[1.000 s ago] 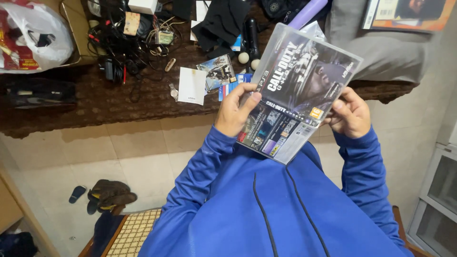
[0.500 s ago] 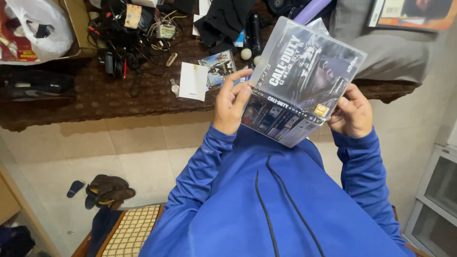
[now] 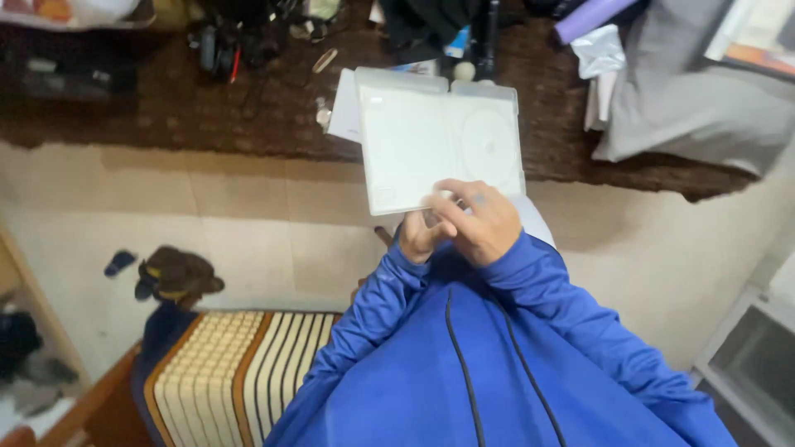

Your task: Organizing video game cases, manuals, and discs on a bed or low surface.

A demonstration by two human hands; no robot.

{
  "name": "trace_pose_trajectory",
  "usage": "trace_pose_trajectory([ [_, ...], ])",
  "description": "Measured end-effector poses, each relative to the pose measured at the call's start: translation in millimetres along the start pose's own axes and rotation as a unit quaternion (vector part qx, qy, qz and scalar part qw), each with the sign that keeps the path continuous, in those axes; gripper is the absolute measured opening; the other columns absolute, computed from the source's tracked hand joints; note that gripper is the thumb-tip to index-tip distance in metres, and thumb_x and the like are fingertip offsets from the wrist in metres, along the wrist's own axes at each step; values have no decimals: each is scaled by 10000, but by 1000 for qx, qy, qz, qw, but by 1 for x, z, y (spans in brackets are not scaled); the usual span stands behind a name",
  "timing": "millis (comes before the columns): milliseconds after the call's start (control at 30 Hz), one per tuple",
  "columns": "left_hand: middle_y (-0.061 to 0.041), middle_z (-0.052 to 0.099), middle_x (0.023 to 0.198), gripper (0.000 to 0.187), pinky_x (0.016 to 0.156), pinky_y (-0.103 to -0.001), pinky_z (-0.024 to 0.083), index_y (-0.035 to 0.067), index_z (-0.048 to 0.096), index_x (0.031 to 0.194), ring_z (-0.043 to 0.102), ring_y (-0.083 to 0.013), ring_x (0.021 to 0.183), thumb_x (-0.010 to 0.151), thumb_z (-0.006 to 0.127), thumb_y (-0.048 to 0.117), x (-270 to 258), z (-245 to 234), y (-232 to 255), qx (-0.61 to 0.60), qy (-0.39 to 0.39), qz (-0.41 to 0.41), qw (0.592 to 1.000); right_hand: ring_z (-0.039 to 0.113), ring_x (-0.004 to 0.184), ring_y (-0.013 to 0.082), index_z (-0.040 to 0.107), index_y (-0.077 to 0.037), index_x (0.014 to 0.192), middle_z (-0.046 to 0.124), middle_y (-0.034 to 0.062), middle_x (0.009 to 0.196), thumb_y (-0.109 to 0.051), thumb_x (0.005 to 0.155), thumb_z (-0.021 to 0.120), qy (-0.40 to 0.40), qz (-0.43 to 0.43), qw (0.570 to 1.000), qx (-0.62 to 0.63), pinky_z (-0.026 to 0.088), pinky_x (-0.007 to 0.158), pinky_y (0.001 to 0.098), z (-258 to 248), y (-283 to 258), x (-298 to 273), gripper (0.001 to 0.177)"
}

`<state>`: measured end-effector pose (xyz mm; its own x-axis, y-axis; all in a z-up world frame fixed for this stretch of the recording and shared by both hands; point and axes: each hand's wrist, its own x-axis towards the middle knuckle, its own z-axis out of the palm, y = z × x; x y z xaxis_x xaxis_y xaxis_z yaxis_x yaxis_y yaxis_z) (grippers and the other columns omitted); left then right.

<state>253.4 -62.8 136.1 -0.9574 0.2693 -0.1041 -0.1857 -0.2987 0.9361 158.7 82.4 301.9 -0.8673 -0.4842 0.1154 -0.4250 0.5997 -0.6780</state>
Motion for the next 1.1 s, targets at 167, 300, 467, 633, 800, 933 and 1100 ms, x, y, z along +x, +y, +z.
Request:
trace_pose_trajectory([
  [167,-92,631,1231,625,902,-319,556,35,511,1378,643,-201,1104,888,782,313,-36,0,-18,-242,321,-133,906,640,1148,356,634,-104,1307,659,138,1317,-64,854,725,-174,-58,969,164,534,966,432,55,46,-24,464],
  [300,-168,631,1115,363,786,-338,547,-55,604,1284,640,-249,964,1012,746,138,-97,-21,-78,-286,431,-160,841,608,1235,388,604,-68,1351,637,172,1334,-72,888,693,-265,-99,915,289,505,1041,444,63,52,-29,472],
  [467,-173,665,1130,336,819,-481,647,-43,574,1206,709,-303,981,879,648,-38,-131,-22,-40,-219,555,-156,787,751,1008,255,720,-77,1176,756,127,1143,-165,958,656,-274,135,878,368,592,891,373,103,94,-60,243],
  [633,-201,643,1154,384,813,-556,636,-68,543,1274,689,-323,987,896,601,-99,-159,-47,-26,-181,568,-158,787,730,914,279,712,-86,1137,739,138,1013,-199,899,729,-182,266,935,149,580,827,407,190,232,-66,264],
  [800,-205,633,1155,402,805,-563,641,-66,540,1302,687,-329,988,904,565,-115,-156,-89,-16,-190,536,-169,805,669,896,386,721,-77,1108,684,200,1007,-249,775,876,-28,157,981,-108,548,724,462,238,323,-30,405],
  [933,-206,637,1223,472,789,-530,628,-25,526,1353,690,-330,1018,889,568,-107,-145,-136,9,-202,484,-195,829,719,799,285,722,-30,1090,732,141,896,-313,825,933,26,298,953,45,581,754,396,299,390,-13,441],
  [1100,-211,635,1264,520,807,-516,620,-25,489,1397,694,-345,1056,887,559,-99,-135,-183,22,-203,437,-206,852,717,704,249,781,-57,965,750,132,803,-339,763,971,40,356,934,-2,568,698,371,320,391,-1,396],
])
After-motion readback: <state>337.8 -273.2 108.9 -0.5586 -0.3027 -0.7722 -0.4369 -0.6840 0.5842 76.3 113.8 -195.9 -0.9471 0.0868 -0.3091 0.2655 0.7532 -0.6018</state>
